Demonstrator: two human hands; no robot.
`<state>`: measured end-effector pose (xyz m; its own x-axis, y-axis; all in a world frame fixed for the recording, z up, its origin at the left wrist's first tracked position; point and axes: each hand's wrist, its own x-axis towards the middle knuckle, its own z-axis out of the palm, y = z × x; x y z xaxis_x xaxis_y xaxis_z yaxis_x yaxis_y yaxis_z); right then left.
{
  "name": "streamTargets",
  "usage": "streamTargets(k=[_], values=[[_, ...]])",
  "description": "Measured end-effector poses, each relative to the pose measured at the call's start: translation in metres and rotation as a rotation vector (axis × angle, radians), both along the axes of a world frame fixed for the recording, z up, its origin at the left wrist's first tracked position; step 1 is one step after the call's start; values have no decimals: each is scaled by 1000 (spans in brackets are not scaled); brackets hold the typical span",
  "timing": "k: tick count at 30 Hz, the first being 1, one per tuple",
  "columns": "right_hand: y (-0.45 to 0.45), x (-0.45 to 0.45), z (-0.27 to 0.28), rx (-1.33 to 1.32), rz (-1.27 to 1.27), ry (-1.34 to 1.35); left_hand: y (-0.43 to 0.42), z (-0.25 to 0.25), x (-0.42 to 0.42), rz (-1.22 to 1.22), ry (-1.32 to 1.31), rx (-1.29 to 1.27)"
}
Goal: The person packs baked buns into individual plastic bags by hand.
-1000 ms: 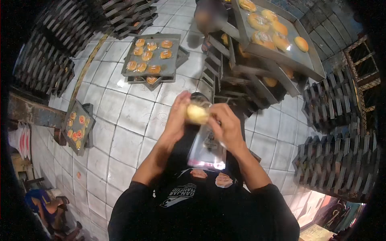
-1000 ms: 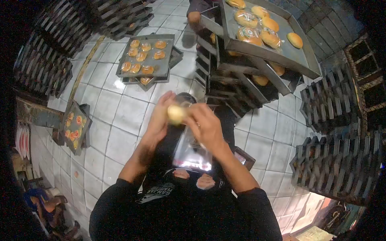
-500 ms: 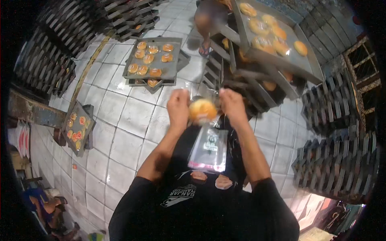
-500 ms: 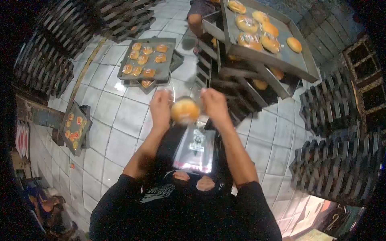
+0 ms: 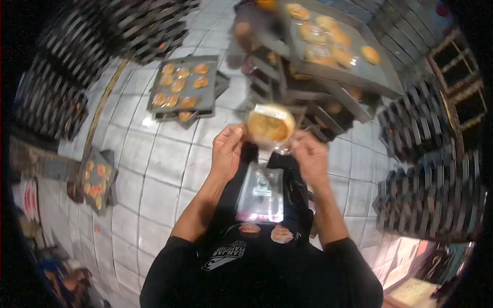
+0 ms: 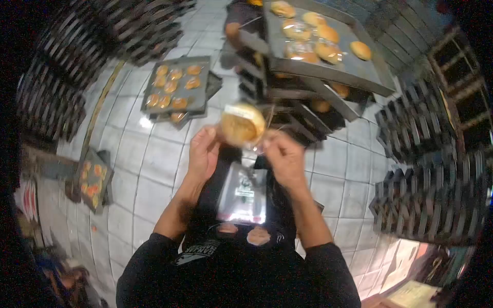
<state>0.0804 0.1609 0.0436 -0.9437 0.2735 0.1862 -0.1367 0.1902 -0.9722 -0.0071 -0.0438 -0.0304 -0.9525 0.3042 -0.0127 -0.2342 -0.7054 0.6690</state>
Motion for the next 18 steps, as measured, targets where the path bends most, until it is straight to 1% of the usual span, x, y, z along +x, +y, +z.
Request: streamTargets(k=[1, 3, 4, 5, 7, 8, 9, 10, 11, 13, 14, 15, 16, 17, 18], values=[[21, 1, 42, 387, -123, 79, 12, 18, 1, -39, 11, 9], [75, -2, 86, 731, -338, 291, 27, 40, 8, -30, 115, -237], [95, -4, 109, 944, -459, 361, 22, 16, 13, -126, 307, -452], [106, -4, 128, 1160, -573, 434, 13, 1, 20, -266, 342, -699], [95, 20, 144, 1140, -724, 328, 3, -6, 49, -40, 909, -1091], [90, 35, 131, 1002, -693, 266, -4, -10, 58, -17, 899, -1087], [82, 53, 107, 954, -569, 142, -13, -16, 67, -14, 1021, -1325], [77, 62, 67, 832, -305, 206, -21, -21, 75, -34, 1135, -1575], [46, 69, 51, 655, -135, -32, -26, -23, 79, -51, 1115, -1592], [13, 64, -2, 1005, 74, -15, -34, -24, 72, -177, 1262, -1507], [5, 70, -22, 985, 70, -25, -37, -20, 71, -153, 1356, -1356], [-3, 72, -34, 1040, 73, -37, -39, -17, 73, -172, 1360, -1362], [-7, 72, -41, 1102, 77, -47, -37, -13, 75, -66, 1328, -1270], [-3, 73, -45, 1099, 79, -59, -34, -9, 81, 37, 1281, -1173], [4, 67, -37, 974, 265, -124, -23, 5, 84, 37, 939, -1067]])
